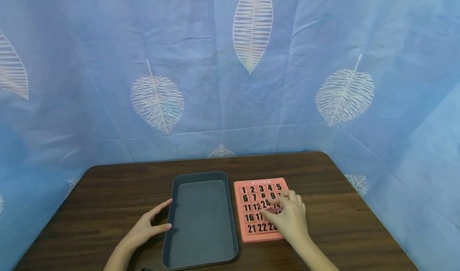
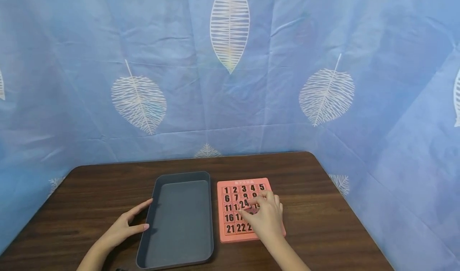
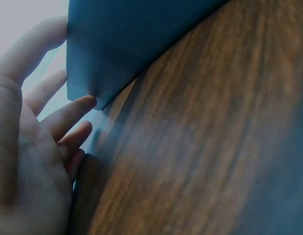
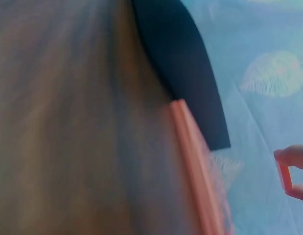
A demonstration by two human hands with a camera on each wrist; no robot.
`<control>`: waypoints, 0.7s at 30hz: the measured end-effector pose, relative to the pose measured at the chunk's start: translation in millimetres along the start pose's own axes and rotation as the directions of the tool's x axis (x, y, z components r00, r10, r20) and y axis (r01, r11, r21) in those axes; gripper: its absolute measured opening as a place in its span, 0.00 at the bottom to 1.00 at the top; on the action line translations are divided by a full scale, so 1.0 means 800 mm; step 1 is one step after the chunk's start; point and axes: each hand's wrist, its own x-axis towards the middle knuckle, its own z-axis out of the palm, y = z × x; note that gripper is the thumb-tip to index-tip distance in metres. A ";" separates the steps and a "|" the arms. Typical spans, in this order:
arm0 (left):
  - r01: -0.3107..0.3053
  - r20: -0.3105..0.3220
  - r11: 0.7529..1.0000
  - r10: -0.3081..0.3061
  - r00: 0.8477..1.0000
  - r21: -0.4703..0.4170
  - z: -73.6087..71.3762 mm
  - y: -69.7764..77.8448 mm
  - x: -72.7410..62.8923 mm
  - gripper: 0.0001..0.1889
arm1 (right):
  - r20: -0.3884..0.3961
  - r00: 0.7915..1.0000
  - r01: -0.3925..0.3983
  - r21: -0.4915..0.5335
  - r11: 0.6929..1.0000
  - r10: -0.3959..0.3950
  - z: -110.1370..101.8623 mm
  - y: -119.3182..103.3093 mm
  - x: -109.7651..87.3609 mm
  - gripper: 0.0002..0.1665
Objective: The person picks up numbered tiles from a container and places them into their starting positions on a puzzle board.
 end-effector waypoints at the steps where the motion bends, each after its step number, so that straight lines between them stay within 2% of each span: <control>1: -0.002 -0.002 1.000 0.002 1.000 0.001 0.000 0.000 0.000 0.36 | 0.005 1.000 -0.011 -0.014 1.000 0.011 -0.003 0.005 -0.003 0.18; 8: -0.003 -0.009 1.000 0.003 1.000 0.010 0.002 -0.002 0.001 0.36 | 0.065 0.994 -0.083 -0.093 0.992 0.090 -0.018 0.031 -0.022 0.18; 21: -0.011 -0.023 1.000 0.012 1.000 0.027 0.003 -0.002 0.001 0.36 | 0.120 0.975 -0.165 -0.170 0.972 0.187 -0.029 0.054 -0.043 0.20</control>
